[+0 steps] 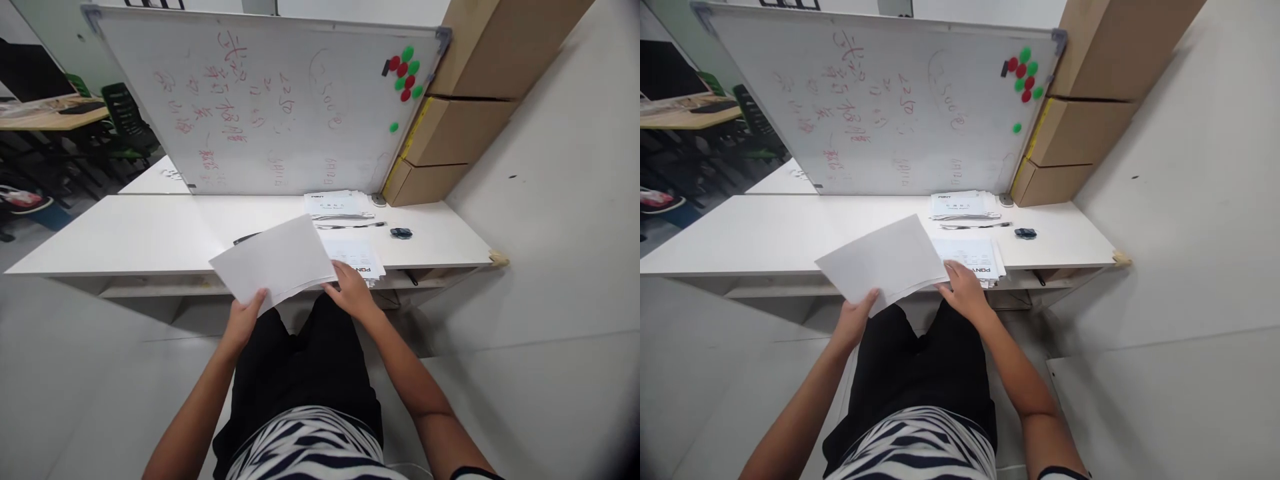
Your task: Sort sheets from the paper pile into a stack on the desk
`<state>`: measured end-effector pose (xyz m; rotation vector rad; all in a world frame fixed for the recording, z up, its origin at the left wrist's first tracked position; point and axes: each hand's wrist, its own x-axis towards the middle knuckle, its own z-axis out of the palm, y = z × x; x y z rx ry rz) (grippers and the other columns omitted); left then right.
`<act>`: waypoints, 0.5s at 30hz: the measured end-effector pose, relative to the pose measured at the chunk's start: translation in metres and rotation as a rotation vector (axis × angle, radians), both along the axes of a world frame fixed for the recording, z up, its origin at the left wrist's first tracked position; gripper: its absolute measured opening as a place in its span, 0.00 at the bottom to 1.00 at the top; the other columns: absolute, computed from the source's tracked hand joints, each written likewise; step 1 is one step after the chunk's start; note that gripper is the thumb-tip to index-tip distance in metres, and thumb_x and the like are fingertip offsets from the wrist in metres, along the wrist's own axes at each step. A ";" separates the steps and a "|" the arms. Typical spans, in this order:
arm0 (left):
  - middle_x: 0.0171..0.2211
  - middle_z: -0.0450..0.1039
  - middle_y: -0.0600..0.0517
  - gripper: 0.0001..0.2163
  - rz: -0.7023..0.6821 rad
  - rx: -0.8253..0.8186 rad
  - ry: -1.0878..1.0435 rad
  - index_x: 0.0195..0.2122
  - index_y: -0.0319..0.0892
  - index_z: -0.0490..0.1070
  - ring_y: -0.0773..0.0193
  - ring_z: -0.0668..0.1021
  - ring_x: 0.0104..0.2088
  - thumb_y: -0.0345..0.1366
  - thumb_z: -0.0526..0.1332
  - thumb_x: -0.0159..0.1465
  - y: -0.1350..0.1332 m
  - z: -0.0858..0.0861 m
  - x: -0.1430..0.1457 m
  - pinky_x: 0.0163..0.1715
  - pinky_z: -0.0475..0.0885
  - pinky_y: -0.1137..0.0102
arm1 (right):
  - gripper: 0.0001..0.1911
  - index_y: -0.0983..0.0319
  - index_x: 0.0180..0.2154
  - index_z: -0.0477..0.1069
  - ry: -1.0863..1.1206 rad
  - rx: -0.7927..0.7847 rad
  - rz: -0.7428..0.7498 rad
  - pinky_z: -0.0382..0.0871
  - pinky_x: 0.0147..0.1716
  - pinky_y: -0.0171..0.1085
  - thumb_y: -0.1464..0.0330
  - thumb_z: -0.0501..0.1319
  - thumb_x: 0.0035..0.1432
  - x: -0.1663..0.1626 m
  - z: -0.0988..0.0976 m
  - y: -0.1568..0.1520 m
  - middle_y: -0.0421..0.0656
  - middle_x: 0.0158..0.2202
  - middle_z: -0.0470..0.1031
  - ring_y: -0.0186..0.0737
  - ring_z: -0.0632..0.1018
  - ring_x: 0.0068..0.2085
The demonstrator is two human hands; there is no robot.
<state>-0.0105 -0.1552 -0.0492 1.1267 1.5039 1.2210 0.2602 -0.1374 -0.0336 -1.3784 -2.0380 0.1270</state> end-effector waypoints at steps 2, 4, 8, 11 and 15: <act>0.46 0.77 0.42 0.25 0.095 -0.046 0.187 0.47 0.35 0.74 0.50 0.76 0.51 0.51 0.63 0.57 -0.014 -0.022 -0.026 0.53 0.70 0.58 | 0.24 0.62 0.58 0.65 -0.254 0.001 0.046 0.58 0.59 0.53 0.62 0.57 0.63 0.009 -0.004 0.014 0.53 0.63 0.61 0.55 0.60 0.65; 0.44 0.78 0.43 0.23 0.091 0.010 0.359 0.46 0.36 0.75 0.49 0.77 0.50 0.51 0.61 0.59 -0.032 -0.042 -0.051 0.50 0.72 0.59 | 0.23 0.61 0.59 0.64 -0.402 -0.025 0.059 0.56 0.59 0.56 0.64 0.56 0.63 0.017 -0.010 0.029 0.53 0.65 0.57 0.56 0.57 0.66; 0.42 0.79 0.49 0.14 0.001 0.224 0.716 0.43 0.46 0.76 0.51 0.79 0.45 0.45 0.55 0.64 -0.080 -0.075 -0.089 0.45 0.74 0.59 | 0.19 0.57 0.57 0.67 -0.472 -0.096 0.146 0.63 0.56 0.50 0.63 0.54 0.65 0.026 -0.025 0.052 0.50 0.62 0.63 0.51 0.68 0.60; 0.44 0.78 0.51 0.14 -0.038 0.348 0.892 0.47 0.50 0.74 0.53 0.79 0.45 0.38 0.52 0.66 -0.113 -0.092 -0.105 0.46 0.73 0.58 | 0.18 0.57 0.55 0.69 -0.464 -0.106 0.182 0.65 0.55 0.48 0.63 0.53 0.66 0.027 -0.033 0.059 0.49 0.60 0.67 0.50 0.68 0.59; 0.45 0.77 0.50 0.14 -0.045 0.391 0.949 0.50 0.49 0.72 0.56 0.78 0.45 0.34 0.52 0.66 -0.135 -0.101 -0.104 0.45 0.73 0.60 | 0.20 0.59 0.56 0.68 -0.454 -0.090 0.171 0.63 0.56 0.49 0.62 0.52 0.66 0.025 -0.035 0.058 0.50 0.60 0.66 0.51 0.67 0.60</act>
